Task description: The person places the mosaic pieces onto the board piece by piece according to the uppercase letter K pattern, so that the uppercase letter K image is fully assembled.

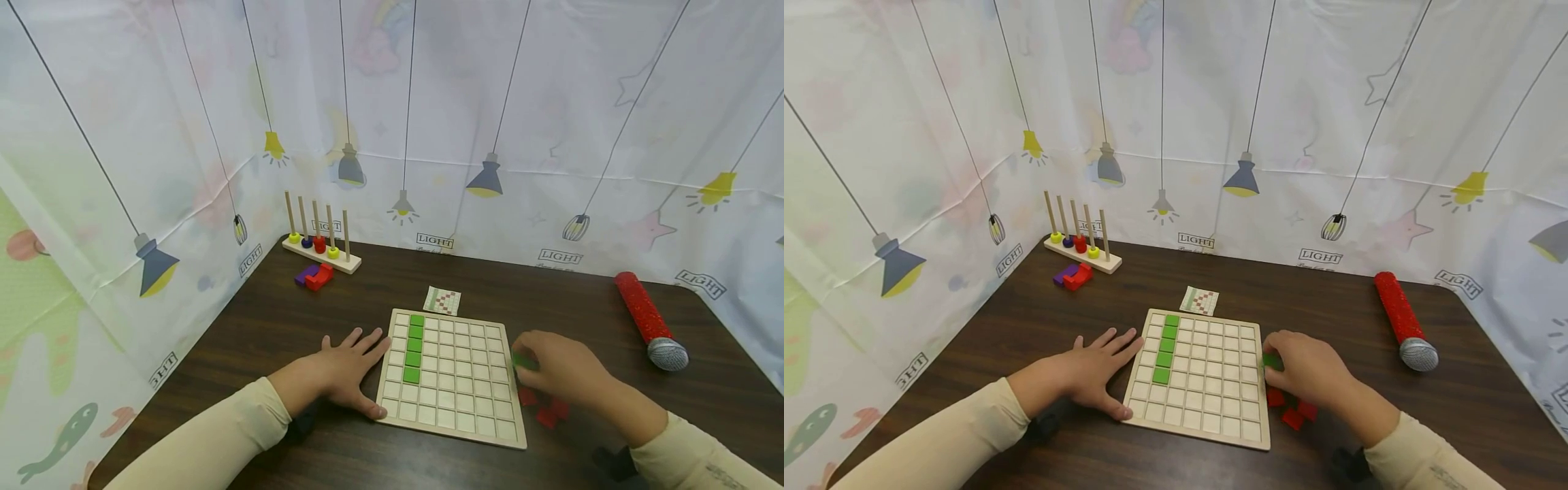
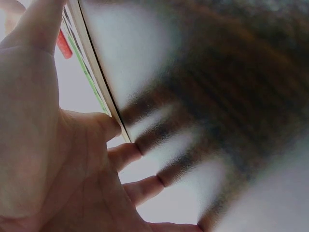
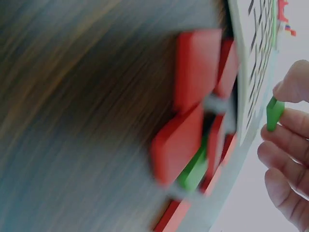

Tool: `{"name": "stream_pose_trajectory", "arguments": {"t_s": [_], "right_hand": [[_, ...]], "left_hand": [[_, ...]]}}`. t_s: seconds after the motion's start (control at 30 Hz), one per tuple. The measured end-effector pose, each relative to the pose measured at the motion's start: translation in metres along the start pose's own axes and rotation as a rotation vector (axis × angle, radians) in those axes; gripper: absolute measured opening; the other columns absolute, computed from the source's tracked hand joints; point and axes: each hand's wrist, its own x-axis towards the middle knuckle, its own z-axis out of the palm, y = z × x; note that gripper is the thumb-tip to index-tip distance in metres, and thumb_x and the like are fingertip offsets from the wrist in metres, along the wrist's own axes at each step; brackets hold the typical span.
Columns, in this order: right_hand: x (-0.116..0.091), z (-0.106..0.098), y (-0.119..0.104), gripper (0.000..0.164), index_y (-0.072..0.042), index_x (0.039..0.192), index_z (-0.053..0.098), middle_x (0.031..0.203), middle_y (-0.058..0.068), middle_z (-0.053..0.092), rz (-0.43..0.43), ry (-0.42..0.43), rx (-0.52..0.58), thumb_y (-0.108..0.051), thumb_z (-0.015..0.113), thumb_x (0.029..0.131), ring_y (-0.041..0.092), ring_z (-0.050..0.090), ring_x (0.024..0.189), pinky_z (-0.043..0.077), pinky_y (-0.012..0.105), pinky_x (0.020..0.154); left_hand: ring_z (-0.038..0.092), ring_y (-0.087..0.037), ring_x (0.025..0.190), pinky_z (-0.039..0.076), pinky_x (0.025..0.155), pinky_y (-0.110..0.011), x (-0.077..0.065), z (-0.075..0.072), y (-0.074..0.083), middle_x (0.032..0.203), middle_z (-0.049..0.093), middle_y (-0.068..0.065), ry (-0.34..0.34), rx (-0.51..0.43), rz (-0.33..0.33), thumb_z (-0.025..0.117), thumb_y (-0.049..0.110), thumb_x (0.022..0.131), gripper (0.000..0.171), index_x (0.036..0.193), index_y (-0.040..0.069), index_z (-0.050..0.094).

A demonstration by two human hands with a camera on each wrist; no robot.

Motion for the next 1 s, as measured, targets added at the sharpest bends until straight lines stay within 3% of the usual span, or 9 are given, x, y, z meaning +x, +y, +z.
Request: {"name": "stream_pose_trajectory", "arguments": {"t_s": [0.27, 0.43, 0.73, 1.0], "right_hand": [[0.015, 0.005, -0.042, 0.019, -0.017, 0.104, 0.071, 0.098, -0.011, 0.066, -0.141, -0.002, 0.166, -0.022, 0.079, 0.089, 0.014, 0.063, 0.085, 0.051, 0.034, 0.069], [0.028, 0.012, -0.075, 0.014, -0.017, 0.102, 0.071, 0.097, -0.012, 0.066, -0.239, -0.018, 0.206, -0.019, 0.076, 0.089, 0.013, 0.063, 0.085, 0.052, 0.033, 0.072], [0.048, 0.035, -0.131, 0.017, -0.015, 0.1, 0.069, 0.093, -0.009, 0.063, -0.359, -0.086, 0.132, -0.019, 0.075, 0.084, 0.005, 0.056, 0.079, 0.051, 0.031, 0.07], [0.052, 0.04, -0.145, 0.018, -0.014, 0.097, 0.068, 0.09, -0.008, 0.06, -0.323, -0.098, 0.081, -0.018, 0.078, 0.082, 0.006, 0.049, 0.07, 0.048, 0.03, 0.065]], "left_hand": [[0.004, -0.033, 0.155, 0.016, 0.106, -0.077, 0.001, 0.001, -0.002, 0.171, 0.001, 0.002, -0.01, 0.005, -0.003, 0.065, 0.086, 0.072, 0.124, 0.166, 0.03, 0.007], [0.003, -0.032, 0.155, 0.016, 0.107, -0.077, 0.002, 0.001, -0.002, 0.171, 0.0, 0.002, -0.01, 0.01, -0.003, 0.064, 0.087, 0.072, 0.124, 0.166, 0.031, 0.006], [0.004, -0.032, 0.155, 0.017, 0.106, -0.077, 0.003, 0.003, -0.003, 0.171, 0.0, 0.003, -0.007, 0.012, -0.001, 0.063, 0.088, 0.072, 0.124, 0.166, 0.031, 0.007], [0.004, -0.032, 0.155, 0.02, 0.105, -0.077, 0.004, 0.005, -0.005, 0.171, -0.001, 0.003, 0.003, 0.04, -0.005, 0.06, 0.09, 0.072, 0.124, 0.166, 0.03, 0.006]]}}
